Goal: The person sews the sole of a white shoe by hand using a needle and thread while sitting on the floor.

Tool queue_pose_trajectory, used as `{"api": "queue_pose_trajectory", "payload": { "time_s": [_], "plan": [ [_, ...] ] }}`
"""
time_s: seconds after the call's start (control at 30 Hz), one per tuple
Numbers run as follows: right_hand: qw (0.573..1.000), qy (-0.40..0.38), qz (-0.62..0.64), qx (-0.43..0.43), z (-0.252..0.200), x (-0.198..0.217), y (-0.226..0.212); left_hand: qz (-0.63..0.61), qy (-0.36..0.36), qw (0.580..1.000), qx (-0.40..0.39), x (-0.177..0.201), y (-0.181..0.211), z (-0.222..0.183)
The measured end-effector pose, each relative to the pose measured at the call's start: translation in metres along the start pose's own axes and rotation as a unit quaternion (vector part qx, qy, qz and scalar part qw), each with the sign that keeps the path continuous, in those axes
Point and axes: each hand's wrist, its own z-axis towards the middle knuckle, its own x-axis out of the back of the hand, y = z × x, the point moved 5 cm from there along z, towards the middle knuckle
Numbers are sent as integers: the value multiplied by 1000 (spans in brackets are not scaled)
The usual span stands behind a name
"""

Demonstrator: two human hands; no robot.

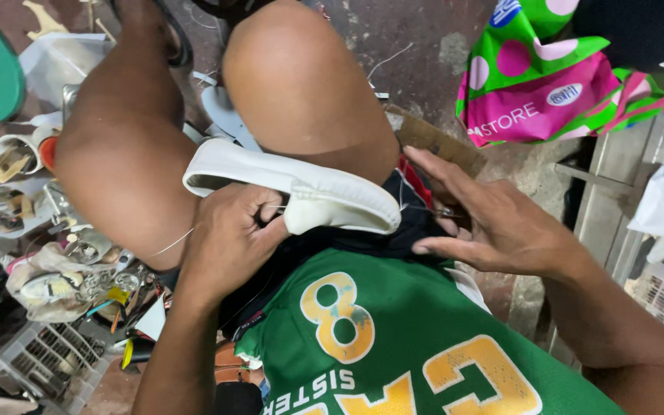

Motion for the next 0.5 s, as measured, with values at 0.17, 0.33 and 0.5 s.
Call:
{"api": "queue_pose_trajectory", "payload": {
  "time_s": [0.17, 0.33, 0.5],
  "plan": [
    [995, 29, -60, 75, -1, 7, -6, -87, 16, 996, 2, -7, -4, 0],
    [903, 259, 84, 333, -6, -2, -48, -170, 46, 983, -41, -16, 10, 0],
    [933, 235, 127, 240, 16, 0, -46, -143, 148, 975, -87, -15, 20, -10]
  ]
}}
